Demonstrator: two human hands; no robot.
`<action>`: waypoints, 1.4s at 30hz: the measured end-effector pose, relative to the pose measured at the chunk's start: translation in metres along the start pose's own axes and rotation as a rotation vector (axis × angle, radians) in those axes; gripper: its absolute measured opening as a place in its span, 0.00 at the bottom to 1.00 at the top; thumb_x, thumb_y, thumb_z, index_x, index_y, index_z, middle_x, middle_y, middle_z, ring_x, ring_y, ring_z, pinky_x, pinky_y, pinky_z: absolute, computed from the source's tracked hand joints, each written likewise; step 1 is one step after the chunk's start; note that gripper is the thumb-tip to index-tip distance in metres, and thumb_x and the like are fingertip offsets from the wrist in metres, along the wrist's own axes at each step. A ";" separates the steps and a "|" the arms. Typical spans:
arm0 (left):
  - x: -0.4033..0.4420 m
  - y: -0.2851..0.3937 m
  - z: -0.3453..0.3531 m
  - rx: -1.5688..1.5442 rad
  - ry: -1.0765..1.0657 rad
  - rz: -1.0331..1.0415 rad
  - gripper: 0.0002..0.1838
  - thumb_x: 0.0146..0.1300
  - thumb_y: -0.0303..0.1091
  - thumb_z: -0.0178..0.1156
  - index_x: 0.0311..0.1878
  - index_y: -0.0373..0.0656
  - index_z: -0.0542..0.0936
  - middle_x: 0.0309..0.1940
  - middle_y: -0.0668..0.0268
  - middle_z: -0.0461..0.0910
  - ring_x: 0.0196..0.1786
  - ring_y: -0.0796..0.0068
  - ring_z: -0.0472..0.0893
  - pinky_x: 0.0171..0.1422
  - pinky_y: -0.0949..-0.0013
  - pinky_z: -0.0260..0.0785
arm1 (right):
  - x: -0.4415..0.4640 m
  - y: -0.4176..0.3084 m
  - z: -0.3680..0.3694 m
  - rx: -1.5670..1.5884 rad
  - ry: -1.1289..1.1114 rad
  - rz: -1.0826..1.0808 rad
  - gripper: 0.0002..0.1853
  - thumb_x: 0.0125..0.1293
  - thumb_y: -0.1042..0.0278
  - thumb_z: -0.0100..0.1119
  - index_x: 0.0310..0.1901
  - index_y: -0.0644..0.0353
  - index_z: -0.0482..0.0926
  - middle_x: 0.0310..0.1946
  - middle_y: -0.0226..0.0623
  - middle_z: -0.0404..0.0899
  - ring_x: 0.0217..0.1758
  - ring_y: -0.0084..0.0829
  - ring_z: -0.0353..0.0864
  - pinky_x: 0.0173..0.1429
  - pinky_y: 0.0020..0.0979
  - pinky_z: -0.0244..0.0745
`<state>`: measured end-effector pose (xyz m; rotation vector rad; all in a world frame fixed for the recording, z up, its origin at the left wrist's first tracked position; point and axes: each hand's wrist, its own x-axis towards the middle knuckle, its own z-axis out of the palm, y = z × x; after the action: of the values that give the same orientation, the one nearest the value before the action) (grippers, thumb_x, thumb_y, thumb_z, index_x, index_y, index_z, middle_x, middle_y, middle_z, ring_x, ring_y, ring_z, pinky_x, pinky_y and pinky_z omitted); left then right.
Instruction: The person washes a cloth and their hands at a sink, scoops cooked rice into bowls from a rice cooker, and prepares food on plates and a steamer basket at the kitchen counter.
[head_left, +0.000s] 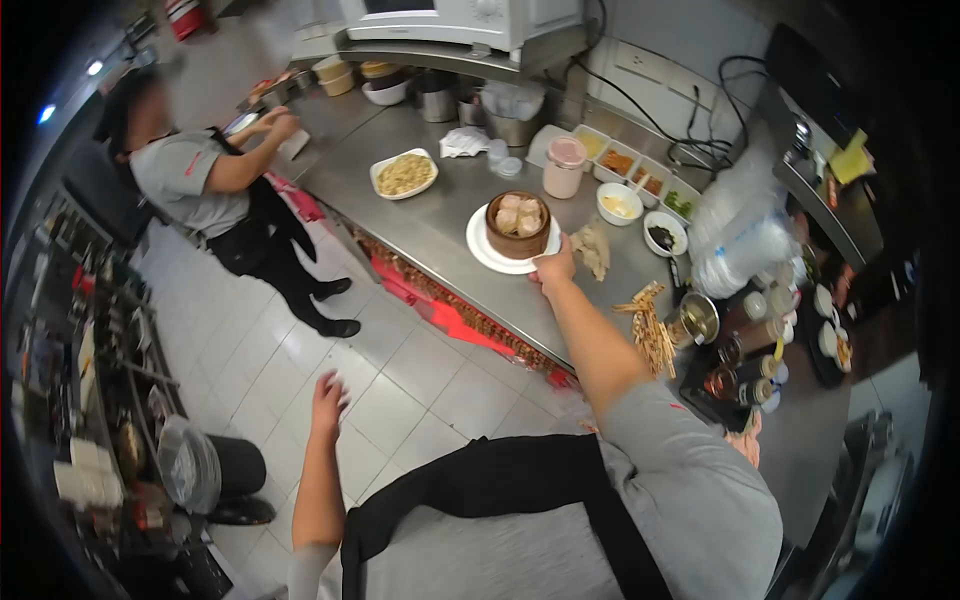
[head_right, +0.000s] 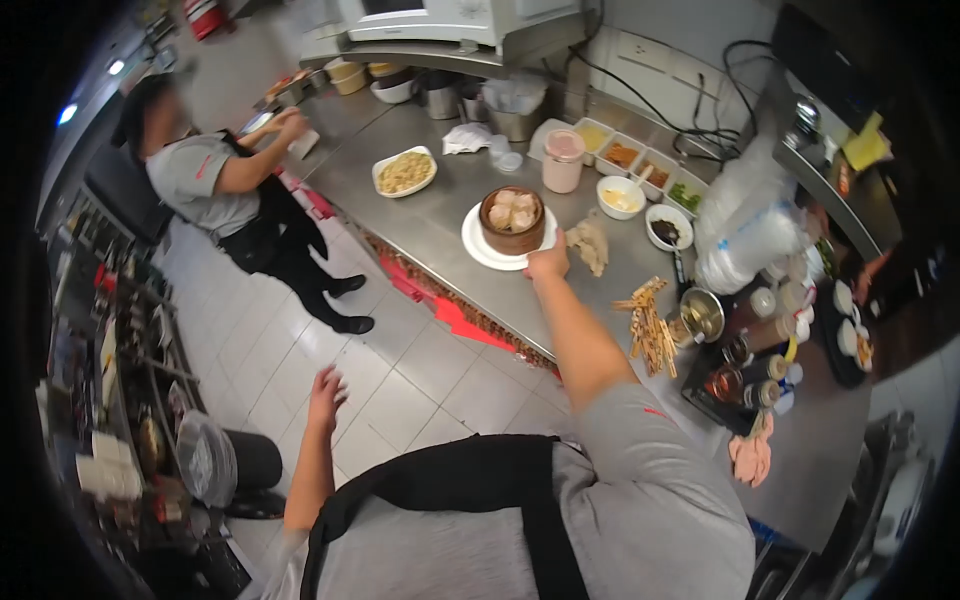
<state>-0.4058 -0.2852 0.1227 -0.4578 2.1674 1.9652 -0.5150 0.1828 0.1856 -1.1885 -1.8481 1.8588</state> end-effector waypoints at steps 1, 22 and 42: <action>0.018 0.029 0.039 -0.044 -0.111 0.005 0.22 0.63 0.38 0.52 0.61 0.51 0.64 0.47 0.64 0.70 0.46 0.71 0.73 0.49 0.65 0.68 | -0.009 0.008 -0.007 -0.009 -0.046 -0.022 0.45 0.49 0.90 0.55 0.68 0.42 0.54 0.50 0.43 0.73 0.28 0.35 0.80 0.19 0.28 0.77; -0.082 0.072 0.268 -0.436 -0.635 -0.210 0.20 0.69 0.37 0.42 0.63 0.46 0.60 0.57 0.61 0.68 0.58 0.64 0.71 0.60 0.59 0.67 | -0.200 0.023 -0.217 -0.406 -0.632 -0.079 0.38 0.57 0.73 0.58 0.68 0.40 0.54 0.37 0.39 0.76 0.30 0.26 0.77 0.32 0.29 0.78; -0.244 0.028 0.309 -0.886 -0.138 -0.043 0.18 0.68 0.31 0.42 0.60 0.43 0.64 0.54 0.58 0.72 0.54 0.60 0.75 0.56 0.57 0.71 | 0.002 -0.079 -0.455 -0.960 -0.167 -0.867 0.28 0.34 0.64 0.73 0.43 0.53 0.75 0.38 0.44 0.79 0.44 0.43 0.79 0.47 0.38 0.73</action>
<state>-0.2086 0.0493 0.1963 -0.4453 1.0911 2.7441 -0.2294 0.5186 0.3235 -0.2258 -2.8099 0.5903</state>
